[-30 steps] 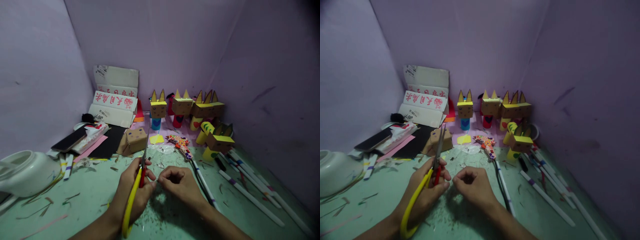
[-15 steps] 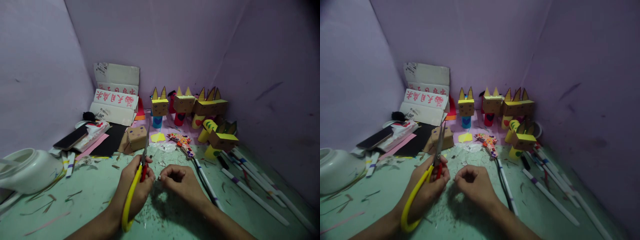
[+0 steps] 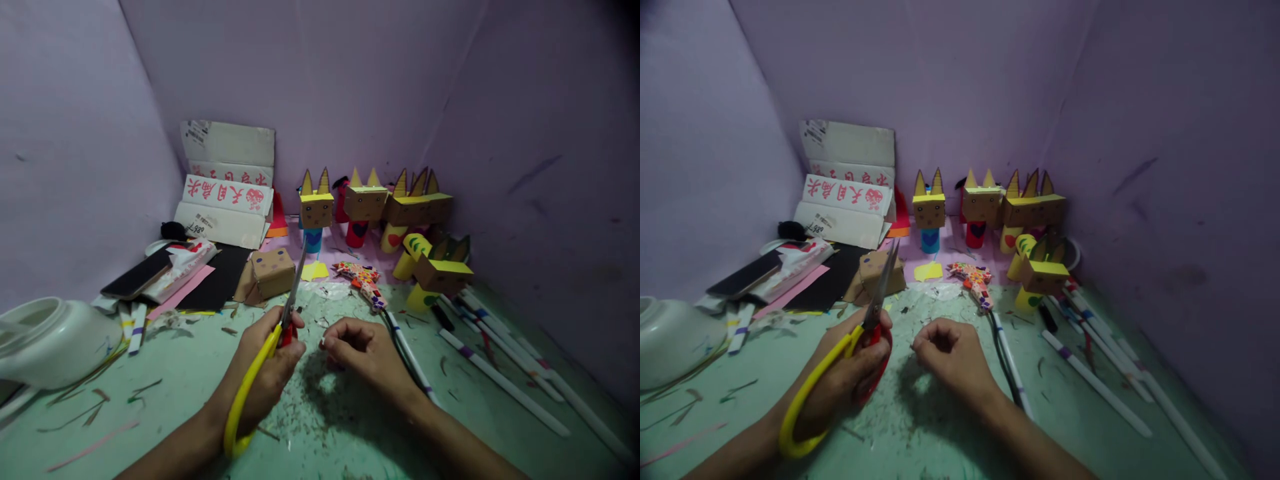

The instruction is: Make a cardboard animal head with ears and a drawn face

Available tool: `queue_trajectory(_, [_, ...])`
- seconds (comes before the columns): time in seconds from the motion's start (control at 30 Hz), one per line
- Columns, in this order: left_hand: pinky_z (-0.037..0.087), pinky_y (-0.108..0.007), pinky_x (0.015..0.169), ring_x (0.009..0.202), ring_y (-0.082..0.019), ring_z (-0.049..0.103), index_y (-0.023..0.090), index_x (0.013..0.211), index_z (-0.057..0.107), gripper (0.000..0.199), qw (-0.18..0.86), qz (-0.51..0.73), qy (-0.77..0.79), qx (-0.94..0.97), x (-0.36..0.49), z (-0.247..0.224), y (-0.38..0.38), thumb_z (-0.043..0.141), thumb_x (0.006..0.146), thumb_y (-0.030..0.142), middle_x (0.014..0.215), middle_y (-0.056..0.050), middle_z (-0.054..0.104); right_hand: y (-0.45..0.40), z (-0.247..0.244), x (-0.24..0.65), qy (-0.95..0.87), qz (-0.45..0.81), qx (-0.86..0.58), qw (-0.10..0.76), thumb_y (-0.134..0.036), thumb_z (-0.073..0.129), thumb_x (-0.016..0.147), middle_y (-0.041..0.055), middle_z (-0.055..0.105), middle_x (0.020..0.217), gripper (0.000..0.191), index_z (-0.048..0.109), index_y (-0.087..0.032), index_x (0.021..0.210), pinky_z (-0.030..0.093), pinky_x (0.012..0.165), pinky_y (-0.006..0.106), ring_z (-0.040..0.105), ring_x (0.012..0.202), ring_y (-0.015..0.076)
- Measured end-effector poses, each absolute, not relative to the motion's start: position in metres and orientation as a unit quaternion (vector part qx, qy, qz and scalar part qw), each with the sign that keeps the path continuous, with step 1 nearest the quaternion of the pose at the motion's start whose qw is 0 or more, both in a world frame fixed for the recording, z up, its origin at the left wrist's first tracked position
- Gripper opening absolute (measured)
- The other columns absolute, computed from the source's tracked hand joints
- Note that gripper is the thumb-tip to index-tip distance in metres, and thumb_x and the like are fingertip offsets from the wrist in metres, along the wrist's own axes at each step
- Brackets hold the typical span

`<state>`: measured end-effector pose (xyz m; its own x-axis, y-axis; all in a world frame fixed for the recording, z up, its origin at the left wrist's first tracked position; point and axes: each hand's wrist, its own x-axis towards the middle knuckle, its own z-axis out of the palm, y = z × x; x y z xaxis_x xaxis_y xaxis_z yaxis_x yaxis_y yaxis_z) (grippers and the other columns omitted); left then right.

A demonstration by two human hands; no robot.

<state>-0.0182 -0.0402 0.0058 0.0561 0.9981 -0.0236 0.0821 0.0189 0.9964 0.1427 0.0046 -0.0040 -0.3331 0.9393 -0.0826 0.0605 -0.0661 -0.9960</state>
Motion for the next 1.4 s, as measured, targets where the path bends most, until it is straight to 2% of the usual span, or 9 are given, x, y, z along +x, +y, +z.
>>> queue_trajectory(0.2, [0.026, -0.017, 0.032, 0.027, -0.004, 0.028, 0.021, 0.083, 0.046, 0.014, 0.500, 0.456, 0.505, 0.535, -0.019, 0.013, -0.045, 0.056, 0.080, 0.030, 0.043, 0.013, 0.038, 0.006, -0.004, 0.144, -0.568, 0.582, -0.442, 0.377, -0.031, 0.063, 0.060, -0.0014, 0.056, 0.048, 0.015, 0.060, -0.017, 0.058, 0.037, 0.047, 0.024, 0.048, 0.047, 0.0106])
queue_trajectory(0.3, [0.028, -0.016, 0.030, 0.029, -0.004, 0.033, 0.021, 0.082, 0.047, 0.015, 0.486, 0.451, 0.528, 0.530, -0.017, 0.016, -0.045, 0.060, 0.077, 0.027, 0.045, 0.013, 0.040, 0.007, -0.005, 0.145, -0.564, 0.586, -0.442, 0.378, -0.031, 0.064, 0.059, -0.0016, 0.056, 0.048, 0.015, 0.060, -0.017, 0.057, 0.037, 0.047, 0.024, 0.048, 0.046, 0.0102])
queue_trajectory(0.43, [0.039, -0.017, 0.038, 0.045, -0.009, 0.052, 0.024, 0.099, 0.044, 0.035, 0.487, 0.479, 0.517, 0.515, -0.015, 0.018, -0.045, 0.062, 0.070, 0.016, 0.066, 0.006, 0.060, 0.008, -0.007, 0.145, -0.566, 0.582, -0.442, 0.382, -0.031, 0.064, 0.059, -0.0013, 0.056, 0.048, 0.015, 0.060, -0.017, 0.057, 0.037, 0.047, 0.024, 0.048, 0.046, 0.0102])
queue_trajectory(0.53, [0.042, -0.018, 0.041, 0.050, -0.010, 0.056, 0.025, 0.103, 0.041, 0.042, 0.474, 0.495, 0.523, 0.507, -0.016, 0.017, -0.044, 0.063, 0.068, 0.016, 0.081, 0.002, 0.066, 0.008, -0.007, 0.145, -0.569, 0.581, -0.439, 0.383, -0.031, 0.065, 0.060, -0.0021, 0.056, 0.047, 0.015, 0.060, -0.017, 0.057, 0.036, 0.046, 0.024, 0.048, 0.045, 0.0099])
queue_trajectory(0.7, [0.036, -0.017, 0.037, 0.037, -0.006, 0.042, 0.023, 0.094, 0.043, 0.030, 0.440, 0.475, 0.572, 0.504, -0.016, 0.015, -0.042, 0.063, 0.071, 0.022, 0.055, 0.010, 0.053, 0.005, -0.007, 0.144, -0.558, 0.607, -0.426, 0.372, -0.029, 0.066, 0.059, -0.0020, 0.057, 0.050, 0.014, 0.061, -0.016, 0.057, 0.038, 0.048, 0.023, 0.049, 0.048, 0.0095])
queue_trajectory(0.87, [0.039, -0.018, 0.043, 0.053, -0.011, 0.054, 0.021, 0.100, 0.041, 0.039, 0.436, 0.462, 0.559, 0.533, -0.015, 0.008, -0.041, 0.065, 0.070, 0.022, 0.074, 0.000, 0.066, 0.002, -0.010, 0.141, -0.569, 0.626, -0.393, 0.361, -0.026, 0.067, 0.060, -0.0017, 0.057, 0.050, 0.012, 0.063, -0.017, 0.056, 0.036, 0.048, 0.023, 0.048, 0.047, 0.0089])
queue_trajectory(1.13, [0.037, -0.017, 0.040, 0.045, -0.008, 0.048, 0.021, 0.095, 0.044, 0.033, 0.451, 0.451, 0.556, 0.533, -0.012, 0.007, -0.041, 0.064, 0.069, 0.020, 0.063, 0.005, 0.059, 0.000, -0.016, 0.139, -0.574, 0.637, -0.384, 0.343, -0.023, 0.069, 0.061, -0.0015, 0.058, 0.050, 0.010, 0.066, -0.016, 0.056, 0.034, 0.047, 0.024, 0.046, 0.046, 0.0077])
queue_trajectory(1.23, [0.035, -0.017, 0.037, 0.039, -0.006, 0.044, 0.021, 0.096, 0.044, 0.031, 0.443, 0.458, 0.562, 0.527, -0.013, 0.007, -0.040, 0.062, 0.070, 0.021, 0.062, 0.006, 0.058, 0.004, -0.018, 0.142, -0.519, 0.705, -0.344, 0.338, -0.027, 0.074, 0.062, 0.0002, 0.064, 0.056, 0.015, 0.068, -0.015, 0.069, 0.041, 0.052, 0.025, 0.056, 0.050, 0.0100])
queue_trajectory(1.4, [0.035, -0.018, 0.035, 0.035, -0.006, 0.042, 0.023, 0.096, 0.043, 0.035, 0.411, 0.495, 0.592, 0.486, -0.017, 0.013, -0.038, 0.062, 0.067, 0.023, 0.061, 0.008, 0.056, 0.012, -0.024, 0.146, -0.326, 0.841, -0.259, 0.344, -0.029, 0.082, 0.058, 0.0104, 0.073, 0.089, 0.050, 0.063, -0.013, 0.102, 0.051, 0.075, 0.032, 0.070, 0.079, 0.0185])
